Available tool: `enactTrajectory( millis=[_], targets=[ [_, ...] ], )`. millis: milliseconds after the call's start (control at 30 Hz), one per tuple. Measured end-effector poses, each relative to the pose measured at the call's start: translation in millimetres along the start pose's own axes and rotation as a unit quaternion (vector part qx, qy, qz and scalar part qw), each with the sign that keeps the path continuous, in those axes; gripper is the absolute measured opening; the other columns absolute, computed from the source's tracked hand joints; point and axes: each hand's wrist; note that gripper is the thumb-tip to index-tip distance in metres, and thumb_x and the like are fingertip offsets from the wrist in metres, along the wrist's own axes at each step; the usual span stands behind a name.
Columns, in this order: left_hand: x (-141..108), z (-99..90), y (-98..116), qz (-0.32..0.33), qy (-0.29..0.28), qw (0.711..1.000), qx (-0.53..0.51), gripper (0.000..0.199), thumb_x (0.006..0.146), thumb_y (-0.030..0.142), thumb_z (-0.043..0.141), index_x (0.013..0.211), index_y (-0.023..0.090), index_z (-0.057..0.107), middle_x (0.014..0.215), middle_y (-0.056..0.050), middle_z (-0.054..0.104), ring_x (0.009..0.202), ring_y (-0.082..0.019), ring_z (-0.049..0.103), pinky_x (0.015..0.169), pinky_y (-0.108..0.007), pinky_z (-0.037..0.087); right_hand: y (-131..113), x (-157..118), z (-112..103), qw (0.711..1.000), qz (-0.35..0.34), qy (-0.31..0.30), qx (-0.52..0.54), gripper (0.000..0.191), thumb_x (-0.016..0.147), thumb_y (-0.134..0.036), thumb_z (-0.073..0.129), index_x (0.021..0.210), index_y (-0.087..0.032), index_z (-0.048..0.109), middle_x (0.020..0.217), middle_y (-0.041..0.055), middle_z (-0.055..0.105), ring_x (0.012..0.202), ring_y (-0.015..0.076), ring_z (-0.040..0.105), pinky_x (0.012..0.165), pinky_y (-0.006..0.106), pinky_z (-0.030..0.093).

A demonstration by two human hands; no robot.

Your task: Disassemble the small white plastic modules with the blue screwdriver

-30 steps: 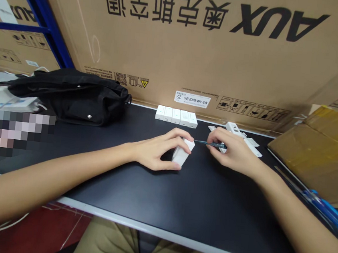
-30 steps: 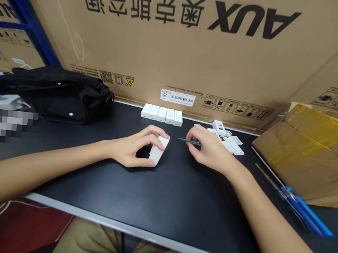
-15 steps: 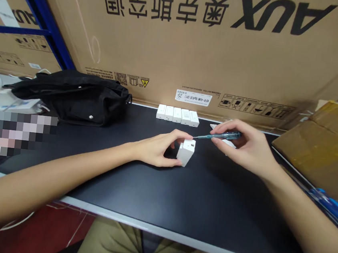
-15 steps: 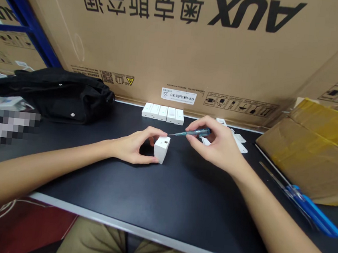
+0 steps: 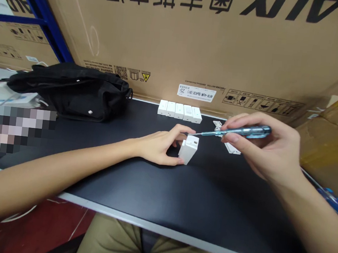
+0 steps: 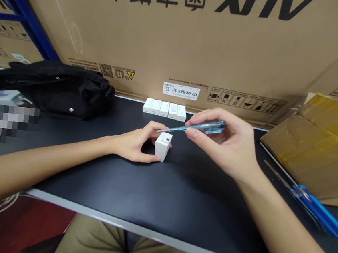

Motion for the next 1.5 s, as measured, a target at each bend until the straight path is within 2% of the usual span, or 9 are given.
enactTrajectory(
  millis=[133,300,467,633,833,1000,1167,1367,1500],
  targets=[
    [0.6,-3.8,3.5,-0.020,-0.007,0.999,0.036,0.067,0.079,0.034,0.071,0.135,0.022,0.035,0.116,-0.010,0.065,0.100,-0.023,0.066,0.087,-0.037,0.052,4.6,-0.6,2.5,0.998,0.043,0.000,0.040,0.011,0.081,-0.028,0.076,0.088,-0.025,0.069,0.086,-0.0001,0.068,0.066,0.0147,0.066,0.063,0.031,0.055],
    [0.5,-6.1,4.3,-0.011,-0.020,0.995,0.094,0.051,0.081,0.039,0.069,0.124,0.019,0.048,0.117,-0.010,0.061,0.104,-0.024,0.062,0.091,-0.036,0.050,4.4,-2.3,6.4,0.997,0.063,-0.040,0.021,0.011,0.084,-0.032,0.074,0.088,-0.026,0.065,0.084,0.0003,0.068,0.064,0.0148,0.066,0.063,0.033,0.054],
    [0.6,-7.2,4.7,-0.003,-0.033,0.994,0.102,0.041,0.084,0.041,0.066,0.113,0.018,0.049,0.108,-0.008,0.058,0.095,-0.021,0.060,0.086,-0.034,0.050,2.0,-3.9,7.6,0.995,0.059,-0.081,0.031,0.009,0.086,-0.032,0.072,0.089,-0.026,0.065,0.082,0.0012,0.067,0.067,0.0163,0.064,0.064,0.034,0.053],
    [0.0,-8.6,6.6,-0.007,-0.036,0.991,0.128,0.031,0.083,0.036,0.064,0.102,0.019,0.046,0.104,-0.006,0.057,0.091,-0.020,0.057,0.082,-0.033,0.049,2.9,-4.0,5.7,0.993,0.048,-0.101,0.041,0.011,0.085,-0.030,0.072,0.090,-0.025,0.064,0.086,0.0011,0.067,0.069,0.0163,0.063,0.066,0.035,0.052],
    [0.8,-7.6,8.3,-0.021,-0.030,0.990,0.137,0.028,0.080,0.035,0.063,0.096,0.020,0.045,0.096,-0.004,0.057,0.081,-0.018,0.057,0.073,-0.030,0.047,3.0,-3.4,6.0,0.992,0.046,-0.115,0.037,0.010,0.085,-0.027,0.071,0.091,-0.025,0.063,0.088,0.0014,0.067,0.069,0.0161,0.063,0.066,0.034,0.052],
    [0.7,-7.9,8.7,-0.023,-0.015,0.990,0.140,0.026,0.075,0.030,0.062,0.094,0.020,0.046,0.091,-0.002,0.059,0.076,-0.018,0.057,0.070,-0.029,0.045,-3.3,-3.1,7.9,0.992,0.023,-0.121,0.002,0.008,0.086,-0.027,0.069,0.089,-0.025,0.061,0.086,0.0013,0.067,0.069,0.0162,0.062,0.065,0.033,0.051],
    [1.1,-8.3,6.6,-0.006,0.000,0.993,0.115,0.023,0.074,0.019,0.056,0.096,0.019,0.050,0.081,0.001,0.061,0.069,-0.015,0.057,0.064,-0.025,0.043,-6.5,-5.0,12.3,0.986,-0.027,-0.155,-0.062,0.010,0.085,-0.021,0.068,0.088,-0.025,0.060,0.087,0.0011,0.067,0.076,0.0177,0.063,0.070,0.034,0.050],
    [3.0,-5.7,1.0,-0.005,0.030,0.993,0.118,0.020,0.081,0.030,0.064,0.095,0.019,0.057,0.082,0.001,0.065,0.071,-0.014,0.061,0.065,-0.024,0.043,-2.0,-8.4,13.9,0.981,-0.063,-0.155,-0.096,0.018,0.080,-0.017,0.071,0.091,-0.026,0.060,0.088,0.0009,0.066,0.078,0.0190,0.063,0.071,0.035,0.050],
    [3.0,-5.3,-0.5,-0.023,0.033,0.992,0.121,0.024,0.080,0.028,0.067,0.100,0.019,0.056,0.085,0.001,0.067,0.072,-0.013,0.063,0.065,-0.023,0.043,-2.0,-9.7,14.1,0.981,-0.082,-0.145,-0.097,0.022,0.079,-0.016,0.072,0.093,-0.027,0.058,0.086,0.0008,0.067,0.075,0.0192,0.063,0.069,0.035,0.050]
  ],
)
Point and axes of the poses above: each hand's wrist, its own x-axis towards the middle knuckle, its own z-axis out of the palm, y = z × x
